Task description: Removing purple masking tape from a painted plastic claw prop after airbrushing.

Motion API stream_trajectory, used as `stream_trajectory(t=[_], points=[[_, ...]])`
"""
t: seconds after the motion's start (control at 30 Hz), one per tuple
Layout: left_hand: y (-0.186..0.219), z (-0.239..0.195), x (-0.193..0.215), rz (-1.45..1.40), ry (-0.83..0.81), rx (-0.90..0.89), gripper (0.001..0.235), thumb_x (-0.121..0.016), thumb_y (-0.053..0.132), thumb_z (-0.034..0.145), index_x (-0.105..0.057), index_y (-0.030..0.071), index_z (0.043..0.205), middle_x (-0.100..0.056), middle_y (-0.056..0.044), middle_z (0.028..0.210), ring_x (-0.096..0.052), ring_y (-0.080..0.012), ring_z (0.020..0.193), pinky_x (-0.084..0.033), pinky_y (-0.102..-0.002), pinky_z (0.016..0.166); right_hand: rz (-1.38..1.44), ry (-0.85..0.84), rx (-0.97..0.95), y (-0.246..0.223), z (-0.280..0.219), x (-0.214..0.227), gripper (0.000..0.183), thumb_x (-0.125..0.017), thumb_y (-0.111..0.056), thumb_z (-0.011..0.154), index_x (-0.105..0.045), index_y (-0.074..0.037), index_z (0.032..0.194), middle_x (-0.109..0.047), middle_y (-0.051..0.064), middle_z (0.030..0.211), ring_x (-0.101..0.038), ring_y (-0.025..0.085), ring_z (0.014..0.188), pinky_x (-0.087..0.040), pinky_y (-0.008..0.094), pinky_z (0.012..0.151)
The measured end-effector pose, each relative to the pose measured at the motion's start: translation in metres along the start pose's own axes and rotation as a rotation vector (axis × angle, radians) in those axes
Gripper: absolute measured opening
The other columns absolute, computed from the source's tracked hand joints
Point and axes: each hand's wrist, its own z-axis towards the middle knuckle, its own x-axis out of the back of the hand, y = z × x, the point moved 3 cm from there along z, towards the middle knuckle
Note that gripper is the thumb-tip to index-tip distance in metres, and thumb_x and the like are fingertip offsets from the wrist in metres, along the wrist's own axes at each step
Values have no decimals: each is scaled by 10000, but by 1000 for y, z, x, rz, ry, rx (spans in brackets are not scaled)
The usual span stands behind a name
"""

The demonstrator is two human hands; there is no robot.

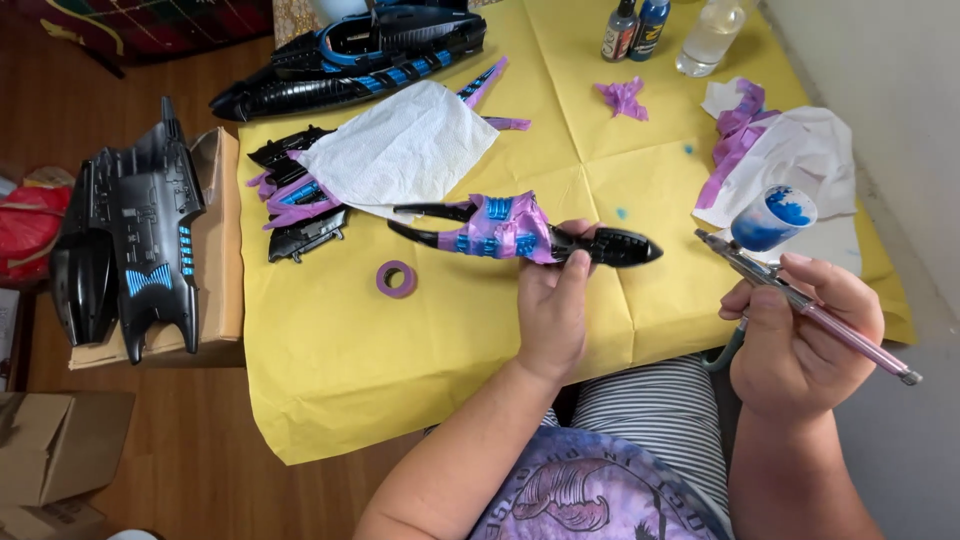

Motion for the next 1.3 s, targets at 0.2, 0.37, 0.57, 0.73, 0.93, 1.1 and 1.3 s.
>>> stream_trajectory(t=[0.2, 0.37, 0.57, 0.73, 0.93, 1.1, 1.3], points=[[16, -13, 21, 36, -178, -23, 329, -615, 253, 1059, -553, 50, 1310, -618, -77, 1221, -589, -165, 1117, -473, -295, 1008, -79, -52, 6, 25, 5, 7, 275, -627, -28, 1074, -569, 146, 1278, -649, 289, 914, -695, 301, 788, -628, 363, 763], [38, -17, 40, 100, -167, 152, 440, -488, 362, 1056, -579, -34, 1225, -645, -172, 949, -665, -293, 889, -603, -444, 849, -231, -134, 186, 17, 31, 13, 90, -574, 104, 1027, -633, 100, 1096, -667, 220, 890, -689, 282, 744, -591, 361, 740], [58, -11, 55, 158, -127, 263, 350, -436, 207, 1067, -590, -80, 1194, -698, -272, 1147, -666, -290, 831, -597, -421, 727, -161, -9, 218, 23, 90, 37, 98, -494, 148, 1086, -574, 134, 1141, -602, 259, 944, -620, 295, 777, -564, 399, 743], [56, -5, 58, 103, -62, 344, 312, -475, 192, 1051, -580, -87, 1145, -700, -298, 1066, -658, -308, 717, -579, -409, 646, -156, 94, 231, 51, 144, 66, 110, -499, 113, 1137, -595, 67, 1163, -630, 256, 924, -648, 303, 759, -557, 378, 706], [65, -6, 55, 72, -89, 376, 346, -495, 222, 1042, -570, -76, 1200, -684, -266, 1090, -645, -282, 754, -572, -401, 665, -279, 13, 351, 60, 172, 80, 173, -425, 161, 1179, -547, 162, 1301, -610, 338, 1024, -638, 370, 848, -566, 420, 771], [62, -7, 50, 165, -148, 346, 284, -501, 192, 1042, -586, -50, 1165, -705, -219, 1066, -662, -252, 735, -582, -374, 678, -303, 65, 363, 70, 214, 86, 241, -450, 141, 1063, -574, 114, 1268, -660, 303, 957, -657, 339, 763, -565, 382, 733], [65, -8, 49, 267, -143, 325, 297, -439, 190, 1057, -600, -54, 1111, -702, -214, 1053, -643, -273, 733, -581, -404, 695, -304, 76, 268, 88, 283, 69, 188, -484, 76, 1050, -565, -26, 1185, -710, 196, 872, -689, 235, 705, -591, 315, 629]])
